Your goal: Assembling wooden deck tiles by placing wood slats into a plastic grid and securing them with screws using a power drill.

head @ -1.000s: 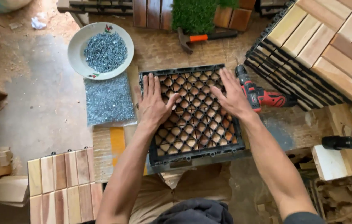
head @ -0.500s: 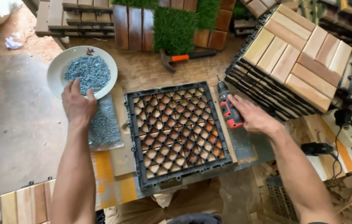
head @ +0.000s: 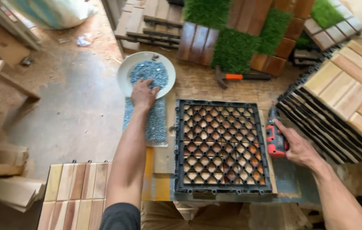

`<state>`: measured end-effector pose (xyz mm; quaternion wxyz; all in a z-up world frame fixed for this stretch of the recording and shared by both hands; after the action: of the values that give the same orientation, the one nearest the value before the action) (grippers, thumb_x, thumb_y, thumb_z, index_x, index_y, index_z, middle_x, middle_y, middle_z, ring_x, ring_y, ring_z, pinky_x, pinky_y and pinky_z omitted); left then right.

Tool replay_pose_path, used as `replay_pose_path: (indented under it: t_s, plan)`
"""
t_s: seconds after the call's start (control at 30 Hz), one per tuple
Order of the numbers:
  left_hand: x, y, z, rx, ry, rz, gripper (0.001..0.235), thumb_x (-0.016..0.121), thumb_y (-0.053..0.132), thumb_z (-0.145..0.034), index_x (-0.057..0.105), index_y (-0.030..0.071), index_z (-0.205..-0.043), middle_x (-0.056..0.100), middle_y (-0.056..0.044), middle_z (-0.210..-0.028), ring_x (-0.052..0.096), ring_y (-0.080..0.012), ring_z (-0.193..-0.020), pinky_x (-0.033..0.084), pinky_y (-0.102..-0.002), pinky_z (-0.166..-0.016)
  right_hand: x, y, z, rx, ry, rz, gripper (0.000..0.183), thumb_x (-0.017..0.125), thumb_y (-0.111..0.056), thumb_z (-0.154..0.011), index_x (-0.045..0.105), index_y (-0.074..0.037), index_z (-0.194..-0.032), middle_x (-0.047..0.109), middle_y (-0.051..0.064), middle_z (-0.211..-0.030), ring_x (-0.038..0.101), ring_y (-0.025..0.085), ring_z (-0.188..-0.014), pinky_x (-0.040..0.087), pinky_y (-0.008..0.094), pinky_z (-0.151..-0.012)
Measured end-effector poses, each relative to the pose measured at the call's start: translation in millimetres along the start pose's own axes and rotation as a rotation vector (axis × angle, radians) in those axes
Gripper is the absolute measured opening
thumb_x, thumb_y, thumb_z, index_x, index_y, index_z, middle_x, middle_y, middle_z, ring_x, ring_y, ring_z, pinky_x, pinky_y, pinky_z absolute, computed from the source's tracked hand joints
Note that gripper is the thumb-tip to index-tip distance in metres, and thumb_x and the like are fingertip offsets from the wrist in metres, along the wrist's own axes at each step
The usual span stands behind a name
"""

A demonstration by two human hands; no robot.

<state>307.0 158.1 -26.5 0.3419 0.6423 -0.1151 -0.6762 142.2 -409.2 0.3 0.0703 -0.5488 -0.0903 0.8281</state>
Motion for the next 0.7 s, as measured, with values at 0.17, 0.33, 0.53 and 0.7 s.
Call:
replay_pose_path:
  t_s: [0.17, 0.33, 0.53, 0.7]
  plan:
    - [-13, 4, 4, -0.050, -0.020, 0.134, 0.038, 0.076, 0.027, -0.091, 0.071, 0.022, -0.129, 0.065, -0.003, -0.134, 0.060, -0.0274, -0.122, 0.045, -0.047, -0.111, -4, -14, 9, 0.103, -0.065, 0.011, 0.113, 0.072, -0.012, -0.082, 0.007, -0.051, -0.166, 0.057, 0.011, -0.127, 0.067, 0.032, -0.102, 0.055, 0.046, -0.088]
    - [-17, -4, 9, -0.122, -0.038, 0.350, 0.032, 0.070, 0.019, -0.094, 0.073, 0.021, -0.126, 0.072, -0.003, -0.131, 0.070, -0.0222, -0.108, 0.054, -0.040, -0.103, 11, 10, -3, 0.110, -0.055, 0.004, 0.120, 0.082, -0.024, -0.080, 0.003, -0.053, -0.166, 0.057, 0.012, -0.128, 0.067, 0.029, -0.102, 0.059, 0.047, -0.090]
    - [-24, -6, -3, 0.073, 0.089, 0.424, 0.026, 0.069, 0.026, -0.096, 0.076, 0.019, -0.120, 0.076, -0.004, -0.121, 0.072, -0.0228, -0.108, 0.056, -0.038, -0.101, 26, 37, -19, 0.076, -0.023, 0.057, 0.124, 0.081, -0.016, -0.080, 0.000, -0.053, -0.166, 0.058, 0.010, -0.122, 0.067, 0.024, -0.097, 0.063, 0.046, -0.090]
    - [-39, -2, 2, -0.025, 0.017, 0.757, 0.018, 0.068, 0.021, -0.096, 0.074, 0.014, -0.111, 0.079, -0.004, -0.105, 0.075, -0.0150, -0.092, 0.061, -0.034, -0.086, 21, 27, -13, 0.112, -0.034, 0.068, 0.118, 0.080, -0.023, -0.082, 0.000, -0.054, -0.165, 0.058, 0.009, -0.129, 0.069, 0.024, -0.101, 0.065, 0.045, -0.087]
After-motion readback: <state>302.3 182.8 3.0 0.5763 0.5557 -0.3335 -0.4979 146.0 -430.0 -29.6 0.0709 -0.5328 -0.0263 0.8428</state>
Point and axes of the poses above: each hand's wrist, its own z-axis away from the middle knuckle, its own x-axis out of the palm, y = z × x, the point moved 10 cm from there along -z, towards the middle knuckle
